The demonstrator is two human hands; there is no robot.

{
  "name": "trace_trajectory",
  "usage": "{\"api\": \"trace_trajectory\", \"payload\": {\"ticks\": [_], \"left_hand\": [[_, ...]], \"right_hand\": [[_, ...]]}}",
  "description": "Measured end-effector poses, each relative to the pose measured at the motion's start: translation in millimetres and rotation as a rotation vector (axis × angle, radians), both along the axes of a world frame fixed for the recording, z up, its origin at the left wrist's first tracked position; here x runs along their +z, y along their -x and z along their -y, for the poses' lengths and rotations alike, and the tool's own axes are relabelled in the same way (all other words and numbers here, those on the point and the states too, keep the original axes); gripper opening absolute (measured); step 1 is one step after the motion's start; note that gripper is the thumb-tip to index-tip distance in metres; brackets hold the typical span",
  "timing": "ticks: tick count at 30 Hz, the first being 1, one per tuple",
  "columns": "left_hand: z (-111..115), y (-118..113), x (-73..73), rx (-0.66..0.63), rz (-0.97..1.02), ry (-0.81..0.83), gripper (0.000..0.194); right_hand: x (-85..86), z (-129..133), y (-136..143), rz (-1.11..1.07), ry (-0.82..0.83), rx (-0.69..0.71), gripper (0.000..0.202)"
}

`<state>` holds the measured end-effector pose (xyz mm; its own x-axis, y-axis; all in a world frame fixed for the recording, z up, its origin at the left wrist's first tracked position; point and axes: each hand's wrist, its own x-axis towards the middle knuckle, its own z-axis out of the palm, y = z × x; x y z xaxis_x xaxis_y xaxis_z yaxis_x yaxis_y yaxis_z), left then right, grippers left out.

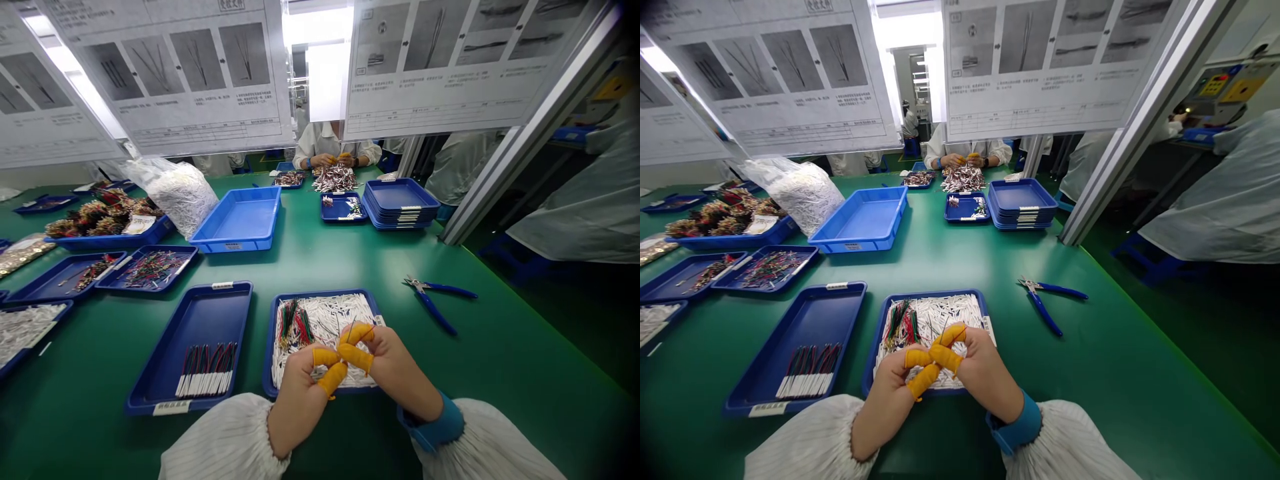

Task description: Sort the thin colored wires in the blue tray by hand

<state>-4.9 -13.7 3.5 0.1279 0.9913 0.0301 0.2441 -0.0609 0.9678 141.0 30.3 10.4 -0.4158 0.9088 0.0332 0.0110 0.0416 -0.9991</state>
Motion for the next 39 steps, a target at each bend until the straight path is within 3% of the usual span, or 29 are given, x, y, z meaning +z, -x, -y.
{"api": "trace_trajectory", "payload": {"ticks": [8, 14, 19, 25, 31, 35, 39], "left_hand": [[-0.5, 0.2, 3.8, -0.018, -0.045, -0.034, 0.011], [-0.3, -0.7, 3.2, -0.038, -0.077, -0.079, 0.009], [-0.8, -1.0, 0.0, -0.037, -0.076, -0.021, 0.009], [-1.1, 0.6, 0.7, 0.044, -0.079, -0.059, 0.015], [1.2, -0.5, 1.3, 0.049, -0.128, -0.097, 0.018], [3.6, -0.3, 2.1, 0.033, -0.137, -0.109, 0.021], [2.7, 2.0, 4.7, -0.026, 0.034, -0.049, 0.027]], "right_hand": [[0.8, -1.4, -2.5, -0.025, 0.061, 0.015, 0.02], [4.2, -0.7, -1.2, -0.023, 0.089, 0.125, 0.015], [3.6, 0.3, 0.6, 0.024, 0.091, 0.12, 0.016], [1.7, -0.9, -3.5, 0.099, -0.035, 0.029, 0.018], [2.9, 0.3, -3.7, 0.187, -0.184, 0.075, 0.02], [2.3, 0.8, -1.5, 0.176, -0.196, 0.062, 0.019], [4.7, 3.6, -0.4, 0.104, -0.154, 0.076, 0.014]]}}
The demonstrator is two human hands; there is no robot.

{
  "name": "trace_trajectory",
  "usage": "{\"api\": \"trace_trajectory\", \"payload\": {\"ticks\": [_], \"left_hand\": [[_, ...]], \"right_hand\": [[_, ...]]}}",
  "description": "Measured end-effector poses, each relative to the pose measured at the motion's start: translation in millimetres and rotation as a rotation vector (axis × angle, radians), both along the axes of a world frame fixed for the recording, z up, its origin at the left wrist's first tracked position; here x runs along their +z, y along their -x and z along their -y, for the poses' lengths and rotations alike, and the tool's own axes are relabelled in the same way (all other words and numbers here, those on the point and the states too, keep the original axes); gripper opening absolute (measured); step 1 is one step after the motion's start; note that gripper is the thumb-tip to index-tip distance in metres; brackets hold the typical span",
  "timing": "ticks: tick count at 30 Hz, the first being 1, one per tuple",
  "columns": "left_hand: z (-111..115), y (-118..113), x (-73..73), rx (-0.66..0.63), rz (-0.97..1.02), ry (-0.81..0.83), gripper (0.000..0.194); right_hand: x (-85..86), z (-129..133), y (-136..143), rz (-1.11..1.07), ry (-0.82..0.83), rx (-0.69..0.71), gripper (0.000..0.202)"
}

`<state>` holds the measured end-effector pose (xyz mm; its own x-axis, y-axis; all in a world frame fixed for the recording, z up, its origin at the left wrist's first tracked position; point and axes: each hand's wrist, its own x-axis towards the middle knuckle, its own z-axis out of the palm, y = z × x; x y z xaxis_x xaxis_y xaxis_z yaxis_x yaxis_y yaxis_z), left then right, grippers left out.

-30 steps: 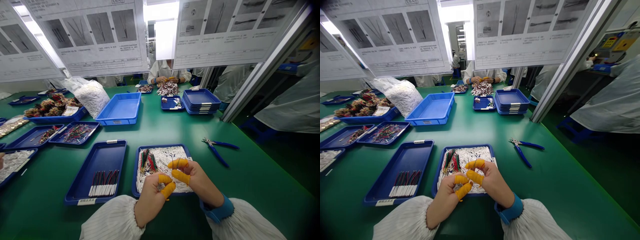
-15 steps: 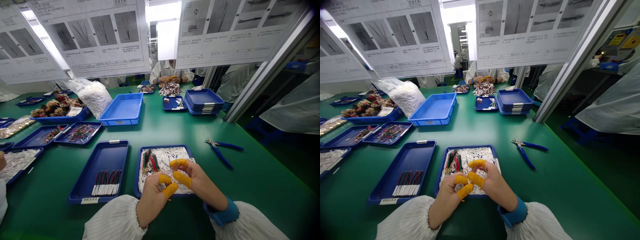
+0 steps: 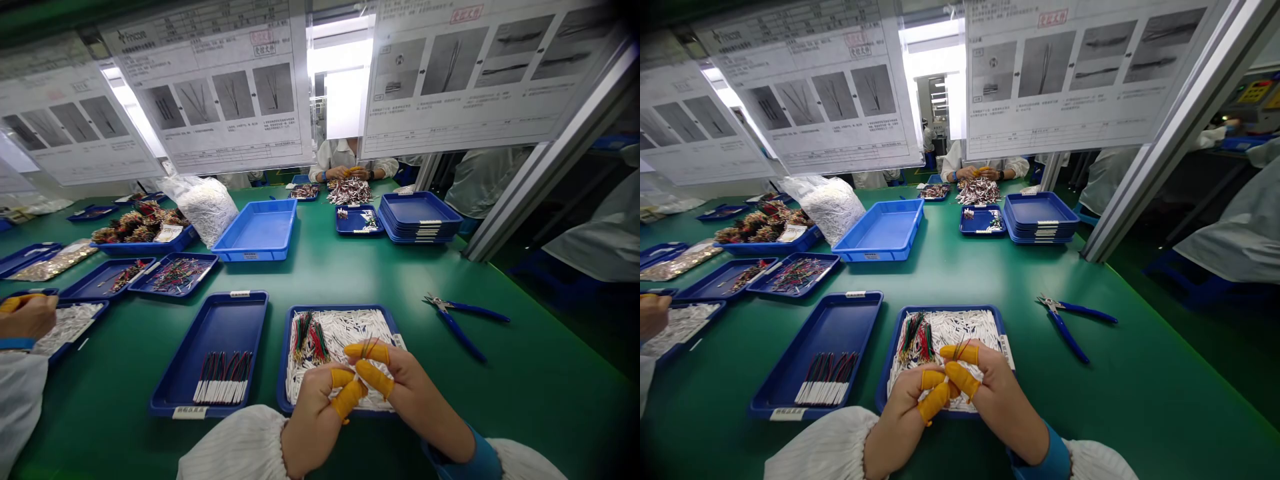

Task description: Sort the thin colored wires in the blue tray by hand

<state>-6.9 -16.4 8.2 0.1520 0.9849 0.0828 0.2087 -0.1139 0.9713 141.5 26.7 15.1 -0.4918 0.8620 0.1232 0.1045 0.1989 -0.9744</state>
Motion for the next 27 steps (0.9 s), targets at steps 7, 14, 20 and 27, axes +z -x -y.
{"api": "trace_trajectory", "payload": {"ticks": [7, 14, 20, 27], "left_hand": [[-2, -2, -2.6, -0.167, 0.289, 0.265, 0.031], [2, -3, -3.2, 0.06, -0.148, -0.058, 0.032], [10, 0, -3.7, 0.05, -0.25, -0.087, 0.028], [7, -2, -1.9, 0.048, -0.204, -0.092, 0.022]], "right_hand": [[5.7, 7, 3, -0.059, -0.047, -0.052, 0.005], [4.3, 7, 6, 0.054, -0.176, -0.109, 0.008], [1.1, 9, 4, 0.17, -0.184, -0.15, 0.011], [1.0, 9, 5, 0.073, -0.103, -0.062, 0.006]]}}
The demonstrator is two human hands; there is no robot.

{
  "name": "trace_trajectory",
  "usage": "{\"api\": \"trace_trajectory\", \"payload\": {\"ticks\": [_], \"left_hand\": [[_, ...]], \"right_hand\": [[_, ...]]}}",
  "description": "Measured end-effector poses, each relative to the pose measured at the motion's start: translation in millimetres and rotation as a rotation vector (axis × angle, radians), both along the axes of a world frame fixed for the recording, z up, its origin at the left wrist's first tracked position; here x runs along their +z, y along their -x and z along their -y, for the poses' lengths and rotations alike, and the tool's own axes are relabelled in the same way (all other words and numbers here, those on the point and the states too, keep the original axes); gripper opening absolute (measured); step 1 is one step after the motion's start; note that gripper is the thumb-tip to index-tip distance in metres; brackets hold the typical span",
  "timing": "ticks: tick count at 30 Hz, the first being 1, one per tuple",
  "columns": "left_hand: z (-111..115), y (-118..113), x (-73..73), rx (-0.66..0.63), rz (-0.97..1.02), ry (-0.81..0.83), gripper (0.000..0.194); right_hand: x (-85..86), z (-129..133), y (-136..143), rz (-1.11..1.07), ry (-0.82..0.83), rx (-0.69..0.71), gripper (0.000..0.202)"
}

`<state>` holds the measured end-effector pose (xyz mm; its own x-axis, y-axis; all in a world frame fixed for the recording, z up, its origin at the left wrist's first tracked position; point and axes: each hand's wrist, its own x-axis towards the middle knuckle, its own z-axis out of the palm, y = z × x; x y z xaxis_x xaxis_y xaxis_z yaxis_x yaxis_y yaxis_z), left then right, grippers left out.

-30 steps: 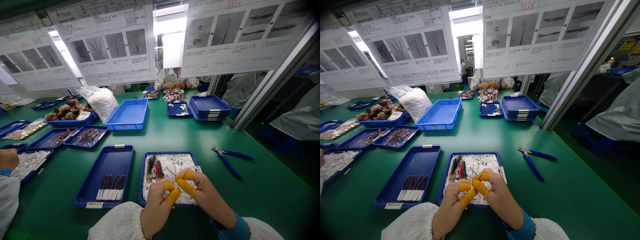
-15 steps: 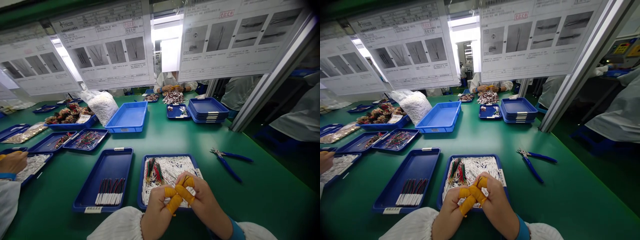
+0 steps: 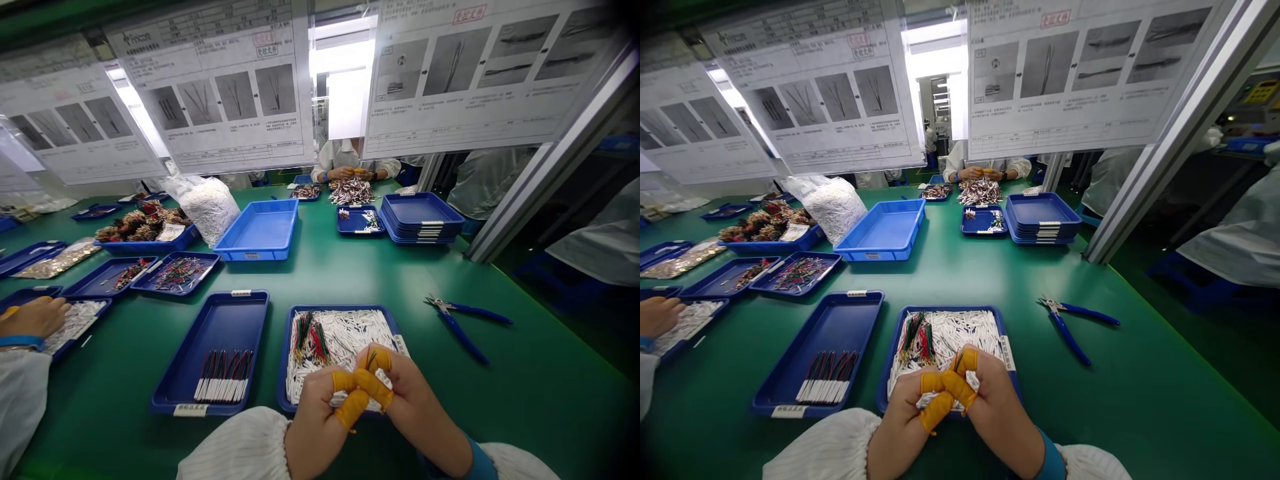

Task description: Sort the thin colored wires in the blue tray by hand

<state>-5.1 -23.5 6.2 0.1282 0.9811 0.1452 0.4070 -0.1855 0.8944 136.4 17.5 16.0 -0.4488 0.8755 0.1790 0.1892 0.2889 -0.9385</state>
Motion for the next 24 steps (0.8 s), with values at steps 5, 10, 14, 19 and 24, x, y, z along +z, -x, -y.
{"api": "trace_trajectory", "payload": {"ticks": [5, 10, 14, 19, 24], "left_hand": [[-2, 1, -1.1, -0.028, -0.043, -0.062, 0.026], [2, 1, -0.2, 0.01, -0.039, -0.143, 0.021], [1, 0, 1.9, 0.05, 0.105, 0.075, 0.017], [-5, -1, 3.2, -0.003, 0.483, 0.441, 0.016], [-6, -1, 4.2, 0.022, 0.526, 0.429, 0.015]], "right_hand": [[1.4, -2, -2, -0.092, 0.068, -0.051, 0.01], [0.4, -5, -5, -0.132, -0.028, -0.05, 0.015], [1.4, -9, -10, -0.126, -0.077, -0.019, 0.011], [2.5, -9, -13, -0.134, -0.032, -0.023, 0.009], [0.7, -10, -10, -0.137, -0.068, -0.035, 0.011]]}}
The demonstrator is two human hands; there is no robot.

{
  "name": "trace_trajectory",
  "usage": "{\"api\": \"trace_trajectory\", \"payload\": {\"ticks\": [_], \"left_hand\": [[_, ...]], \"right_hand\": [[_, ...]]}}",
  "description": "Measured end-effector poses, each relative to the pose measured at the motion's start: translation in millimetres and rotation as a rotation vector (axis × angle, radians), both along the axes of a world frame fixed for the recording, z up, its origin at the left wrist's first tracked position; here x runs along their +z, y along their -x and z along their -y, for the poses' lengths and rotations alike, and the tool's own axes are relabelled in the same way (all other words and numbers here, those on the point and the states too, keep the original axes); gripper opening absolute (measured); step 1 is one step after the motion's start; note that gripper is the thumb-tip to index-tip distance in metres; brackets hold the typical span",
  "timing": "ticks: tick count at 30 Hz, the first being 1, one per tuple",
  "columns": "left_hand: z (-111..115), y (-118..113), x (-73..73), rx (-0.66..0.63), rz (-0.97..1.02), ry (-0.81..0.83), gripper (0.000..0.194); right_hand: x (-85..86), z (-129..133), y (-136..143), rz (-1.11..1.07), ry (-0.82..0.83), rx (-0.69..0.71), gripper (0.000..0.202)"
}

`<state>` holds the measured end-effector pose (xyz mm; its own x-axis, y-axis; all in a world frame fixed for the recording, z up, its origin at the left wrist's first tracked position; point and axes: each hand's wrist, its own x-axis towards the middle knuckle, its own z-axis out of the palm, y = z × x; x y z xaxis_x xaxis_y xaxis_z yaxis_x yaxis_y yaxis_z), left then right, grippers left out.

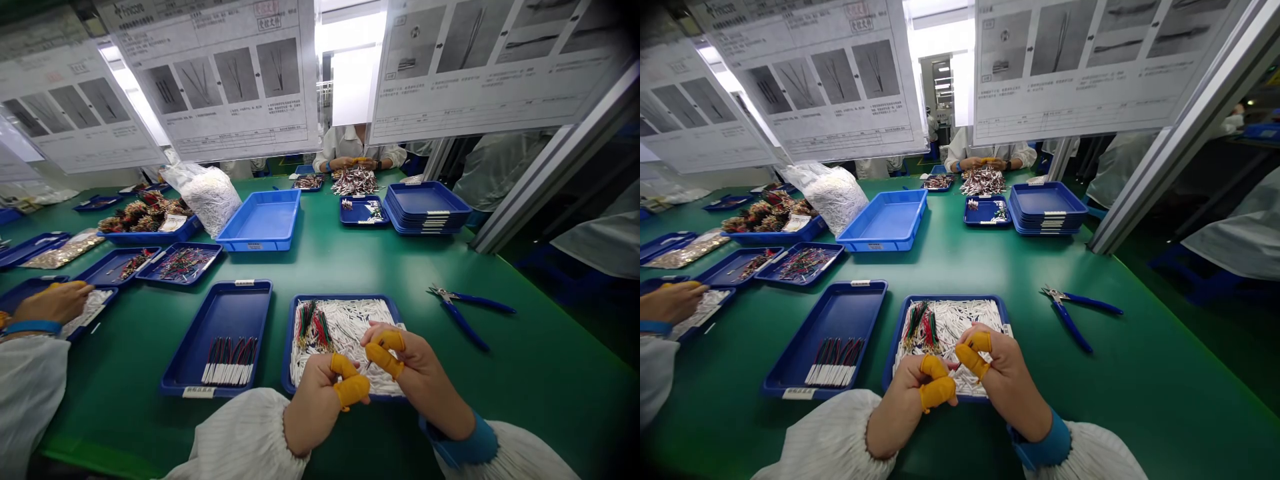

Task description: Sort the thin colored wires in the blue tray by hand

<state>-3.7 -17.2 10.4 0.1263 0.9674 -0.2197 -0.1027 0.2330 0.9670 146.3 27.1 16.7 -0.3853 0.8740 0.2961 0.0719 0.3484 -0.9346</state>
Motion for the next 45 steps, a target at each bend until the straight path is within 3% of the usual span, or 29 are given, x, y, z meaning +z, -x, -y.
{"api": "trace_trajectory", "payload": {"ticks": [6, 11, 16, 18, 22, 24, 32, 37, 45], "left_hand": [[2, 2, 3.4, 0.023, -0.208, -0.176, 0.016], [11, 23, 4.8, 0.136, -0.553, -0.444, 0.015], [28, 77, -3.3, 0.304, -1.004, -0.583, 0.016], [36, 105, -6.6, 0.392, -1.215, -0.526, 0.015], [49, 154, -9.0, 0.541, -1.405, -0.391, 0.016], [53, 170, -8.4, 0.545, -1.479, -0.321, 0.015], [56, 185, -0.1, 0.364, -1.505, -0.13, 0.011], [53, 189, -2.2, 0.339, -1.427, -0.097, 0.034], [49, 189, -9.4, 0.338, -1.387, -0.063, 0.032]], "right_hand": [[-6.4, -7, -2, 0.113, 0.036, -0.059, 0.007], [-17.3, -11, -6, 0.348, -0.052, -0.098, 0.024], [-38.7, -10, -4, 0.593, -0.295, -0.078, 0.039], [-46.0, -9, -2, 0.658, -0.364, -0.079, 0.042], [-53.2, -9, -1, 0.768, -0.412, -0.057, 0.043], [-53.8, -10, -3, 0.789, -0.423, -0.032, 0.041], [-45.5, -13, -4, 0.797, -0.436, 0.005, 0.03], [-40.8, -13, -2, 0.798, -0.387, 0.016, 0.03], [-37.7, -15, -1, 0.754, -0.337, 0.087, 0.03]]}}
